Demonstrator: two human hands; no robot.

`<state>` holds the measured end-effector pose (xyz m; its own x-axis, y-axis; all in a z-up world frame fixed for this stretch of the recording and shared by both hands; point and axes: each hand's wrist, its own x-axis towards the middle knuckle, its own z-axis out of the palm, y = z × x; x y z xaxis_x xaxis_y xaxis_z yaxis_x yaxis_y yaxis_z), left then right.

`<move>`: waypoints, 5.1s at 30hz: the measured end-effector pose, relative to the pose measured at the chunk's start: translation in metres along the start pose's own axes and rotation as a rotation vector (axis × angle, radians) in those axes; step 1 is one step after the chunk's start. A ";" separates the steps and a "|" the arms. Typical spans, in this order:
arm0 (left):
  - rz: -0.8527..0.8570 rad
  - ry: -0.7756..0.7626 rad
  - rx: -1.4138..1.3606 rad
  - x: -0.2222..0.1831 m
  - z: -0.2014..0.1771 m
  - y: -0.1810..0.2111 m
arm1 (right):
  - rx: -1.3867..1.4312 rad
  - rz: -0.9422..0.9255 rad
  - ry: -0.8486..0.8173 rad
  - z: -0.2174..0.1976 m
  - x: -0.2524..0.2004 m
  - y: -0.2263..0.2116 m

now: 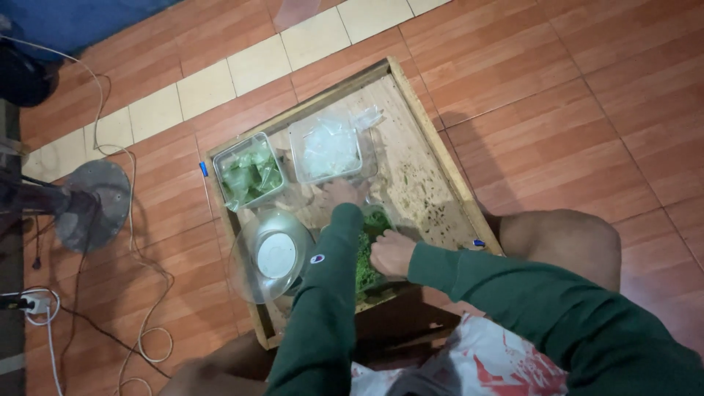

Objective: Scooping a green granular mixture from a plastic container into a small clear plastic bag using a small spoon.

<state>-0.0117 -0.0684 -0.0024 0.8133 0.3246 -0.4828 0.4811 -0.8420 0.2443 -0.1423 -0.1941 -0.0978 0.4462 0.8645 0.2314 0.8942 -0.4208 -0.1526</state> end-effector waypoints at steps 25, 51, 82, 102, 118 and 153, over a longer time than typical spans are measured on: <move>0.169 0.143 -0.090 0.064 0.045 -0.030 | 0.038 0.051 -0.046 -0.070 0.009 -0.012; 0.556 -0.057 -1.105 -0.149 -0.083 -0.148 | 0.221 0.341 -0.549 -0.121 0.015 0.014; 0.902 0.119 -0.835 -0.140 -0.092 -0.129 | 0.517 0.274 -0.254 -0.117 0.032 0.007; 0.968 0.262 -0.580 -0.138 -0.095 -0.139 | 0.270 0.471 -0.124 -0.119 0.043 0.011; 0.995 0.252 -0.554 -0.134 -0.092 -0.138 | 0.518 0.330 -0.114 -0.085 0.030 0.004; 0.736 -0.169 -0.170 -0.119 -0.080 -0.136 | 1.191 0.784 0.459 -0.142 0.047 0.019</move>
<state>-0.1475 0.0417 0.0889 0.8888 -0.3748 -0.2638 -0.1097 -0.7328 0.6715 -0.0997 -0.2009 0.0465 0.9601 0.2767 -0.0392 -0.0222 -0.0641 -0.9977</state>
